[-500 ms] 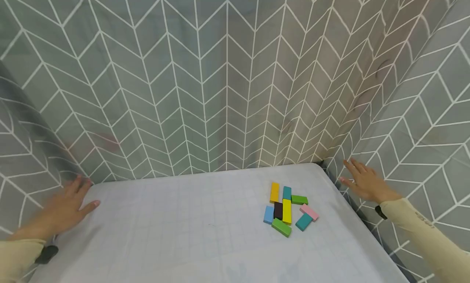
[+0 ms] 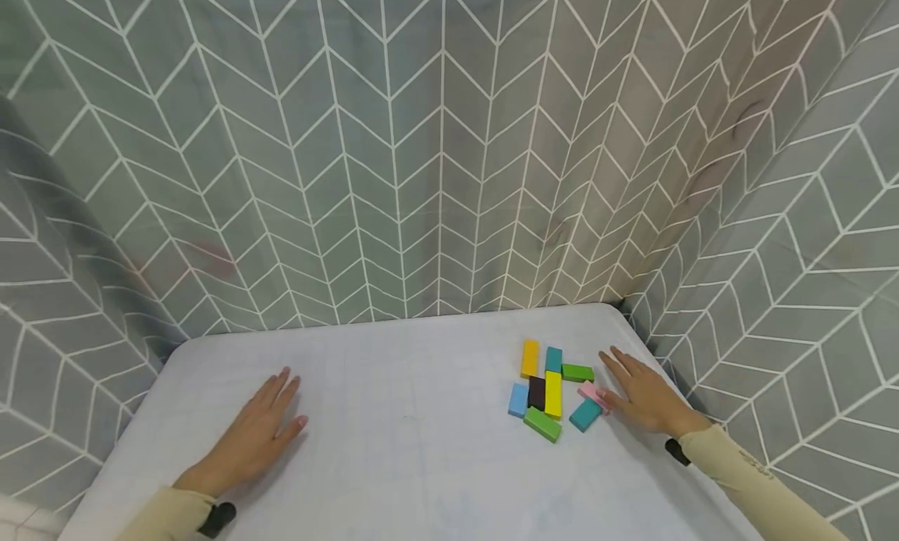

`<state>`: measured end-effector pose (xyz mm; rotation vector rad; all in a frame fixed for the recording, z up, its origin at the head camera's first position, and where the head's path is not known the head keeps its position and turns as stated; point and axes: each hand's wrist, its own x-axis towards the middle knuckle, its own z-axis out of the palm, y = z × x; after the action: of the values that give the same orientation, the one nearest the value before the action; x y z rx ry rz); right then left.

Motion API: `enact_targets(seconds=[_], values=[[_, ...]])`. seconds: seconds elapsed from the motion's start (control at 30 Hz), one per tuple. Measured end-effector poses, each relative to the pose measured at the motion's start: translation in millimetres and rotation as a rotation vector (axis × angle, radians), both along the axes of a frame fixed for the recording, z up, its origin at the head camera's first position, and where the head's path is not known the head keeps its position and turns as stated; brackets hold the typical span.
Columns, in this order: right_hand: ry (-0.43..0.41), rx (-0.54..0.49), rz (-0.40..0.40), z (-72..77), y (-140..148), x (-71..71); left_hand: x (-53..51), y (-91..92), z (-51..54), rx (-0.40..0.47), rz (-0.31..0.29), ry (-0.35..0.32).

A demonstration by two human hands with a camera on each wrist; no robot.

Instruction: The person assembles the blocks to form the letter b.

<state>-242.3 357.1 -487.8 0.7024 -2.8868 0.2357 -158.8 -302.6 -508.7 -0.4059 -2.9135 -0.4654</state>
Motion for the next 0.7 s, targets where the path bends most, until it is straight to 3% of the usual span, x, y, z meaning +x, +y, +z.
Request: enact_targets(seconds=[0.13,0.23,0.37,0.5,0.7], values=[[-0.047,-0.037,0.024,-3.6,-28.7,12.0,1.1,51.9,-7.1,0.04,-0.076,0.02],[-0.057,-0.055,0.054,-4.9,-44.2,18.7,-2.2,88.8,-10.1,0.062,-0.132,-0.019],[-0.054,-0.042,0.13,-4.2,-59.8,26.2,-14.2,133.2,-10.7,0.075,-0.197,-0.084],[-0.042,0.0,0.219,-2.1,-72.1,31.6,-29.7,173.8,-14.5,0.111,-0.257,-0.099],[-0.034,0.083,0.234,-7.9,-81.2,37.4,-48.2,221.1,-23.6,0.198,-0.317,-0.123]])
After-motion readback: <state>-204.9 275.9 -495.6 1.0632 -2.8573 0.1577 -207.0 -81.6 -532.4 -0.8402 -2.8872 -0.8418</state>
